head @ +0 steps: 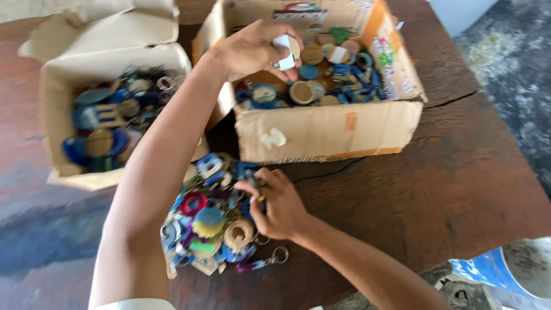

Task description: The person uses pliers to attach metal keyrings to small circular decorative items, sorting them from two cardboard boxes and placing finished pieces into a pile on a wooden table.

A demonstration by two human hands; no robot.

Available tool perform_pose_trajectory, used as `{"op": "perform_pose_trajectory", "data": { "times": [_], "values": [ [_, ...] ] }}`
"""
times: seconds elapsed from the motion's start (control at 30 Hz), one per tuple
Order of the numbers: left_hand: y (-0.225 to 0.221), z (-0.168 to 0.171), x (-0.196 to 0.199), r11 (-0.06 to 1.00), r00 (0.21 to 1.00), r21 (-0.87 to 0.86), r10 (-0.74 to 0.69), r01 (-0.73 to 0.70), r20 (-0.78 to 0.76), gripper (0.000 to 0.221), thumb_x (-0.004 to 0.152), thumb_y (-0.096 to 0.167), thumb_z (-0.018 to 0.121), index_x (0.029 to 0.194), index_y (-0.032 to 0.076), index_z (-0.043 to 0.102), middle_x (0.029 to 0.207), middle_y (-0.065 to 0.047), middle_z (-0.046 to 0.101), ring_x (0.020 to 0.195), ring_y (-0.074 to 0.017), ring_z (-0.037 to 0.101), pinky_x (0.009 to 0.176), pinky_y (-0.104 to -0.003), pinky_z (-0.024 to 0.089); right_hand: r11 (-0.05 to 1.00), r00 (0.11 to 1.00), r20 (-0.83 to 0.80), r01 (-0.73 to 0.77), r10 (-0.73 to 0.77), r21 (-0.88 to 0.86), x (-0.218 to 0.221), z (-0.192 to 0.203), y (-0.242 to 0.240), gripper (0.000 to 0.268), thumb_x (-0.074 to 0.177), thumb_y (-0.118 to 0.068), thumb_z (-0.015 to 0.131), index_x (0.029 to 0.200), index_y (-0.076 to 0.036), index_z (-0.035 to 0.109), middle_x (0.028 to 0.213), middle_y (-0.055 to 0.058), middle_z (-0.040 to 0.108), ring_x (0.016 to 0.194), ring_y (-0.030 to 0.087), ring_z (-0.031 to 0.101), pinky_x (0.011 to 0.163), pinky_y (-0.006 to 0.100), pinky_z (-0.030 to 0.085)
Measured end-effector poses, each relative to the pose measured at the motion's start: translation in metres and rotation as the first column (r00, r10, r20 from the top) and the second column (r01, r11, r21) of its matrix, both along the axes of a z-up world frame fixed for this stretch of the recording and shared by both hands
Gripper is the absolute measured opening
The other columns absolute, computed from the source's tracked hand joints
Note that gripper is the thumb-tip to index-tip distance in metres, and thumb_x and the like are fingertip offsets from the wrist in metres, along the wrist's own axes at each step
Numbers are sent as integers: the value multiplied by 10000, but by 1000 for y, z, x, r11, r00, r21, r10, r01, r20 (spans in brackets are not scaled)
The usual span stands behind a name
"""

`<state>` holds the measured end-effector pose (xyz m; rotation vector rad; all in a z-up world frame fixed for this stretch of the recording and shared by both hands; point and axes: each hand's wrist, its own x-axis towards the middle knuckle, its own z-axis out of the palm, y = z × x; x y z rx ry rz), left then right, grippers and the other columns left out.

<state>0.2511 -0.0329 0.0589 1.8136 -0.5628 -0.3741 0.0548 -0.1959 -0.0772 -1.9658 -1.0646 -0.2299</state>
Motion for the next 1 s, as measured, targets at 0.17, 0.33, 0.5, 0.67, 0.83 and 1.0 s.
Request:
{"op": "perform_pose_trajectory", "data": {
  "times": [0.17, 0.33, 0.5, 0.67, 0.83, 1.0],
  "values": [
    [46, 5, -61, 976, 995, -217, 6, -28, -101, 301, 1024, -10, 397, 1238, 79, 589, 1203, -169, 717, 1031, -297, 774, 952, -401, 670, 1000, 1000, 28, 6, -6, -12, -2, -5, -4, 279, 1018, -198, 435, 1131, -78, 660, 907, 62, 548, 796, 201, 512, 813, 406, 414],
    [97, 6, -109, 954, 981, -257, 116, -153, -153, 305, 994, 49, 410, 1230, 34, 602, 1084, -199, 725, 966, -333, 765, 891, -423, 656, 1000, 998, 62, -28, 29, -9, -3, -8, -4, 274, 918, -99, 537, 1153, -47, 667, 896, 94, 618, 826, 212, 571, 842, 424, 483],
    [148, -8, -142, 943, 997, -325, 76, -75, -8, 607, 896, -202, 426, 1472, -12, 394, 1388, -242, 590, 1069, -286, 652, 970, -401, 583, 996, 1000, -6, 2, -3, -94, -8, 8, -6, 315, 919, -47, 548, 1193, -21, 702, 979, 151, 577, 902, 309, 570, 861, 462, 462],
    [159, -20, -164, 951, 994, -297, 100, -84, 37, 460, 1013, -83, 499, 1456, -5, 398, 1399, -251, 607, 1108, -281, 697, 1026, -411, 616, 995, 1000, 0, 7, -7, -101, -10, 7, -7, 314, 910, -34, 575, 1198, -37, 701, 974, 124, 577, 903, 283, 566, 858, 429, 463],
    [155, -18, -170, 922, 994, -374, 84, -104, -71, 463, 1002, -103, 458, 1446, 19, 413, 1381, -240, 616, 1179, -302, 676, 1092, -441, 593, 993, 1000, 8, 23, -22, -116, -9, 5, -8, 325, 918, -47, 560, 1212, -47, 699, 1003, 128, 577, 925, 292, 567, 862, 429, 467],
    [143, -18, -167, 702, 957, -698, -79, -144, -278, 665, 935, 256, 583, 1509, 1, 365, 1302, -246, 628, 1080, -312, 641, 1016, -446, 514, 996, 1000, 16, 0, 1, -93, -9, 8, -6, 314, 916, -26, 555, 1200, -31, 688, 976, 127, 578, 893, 283, 566, 823, 419, 473]
  ]
}}
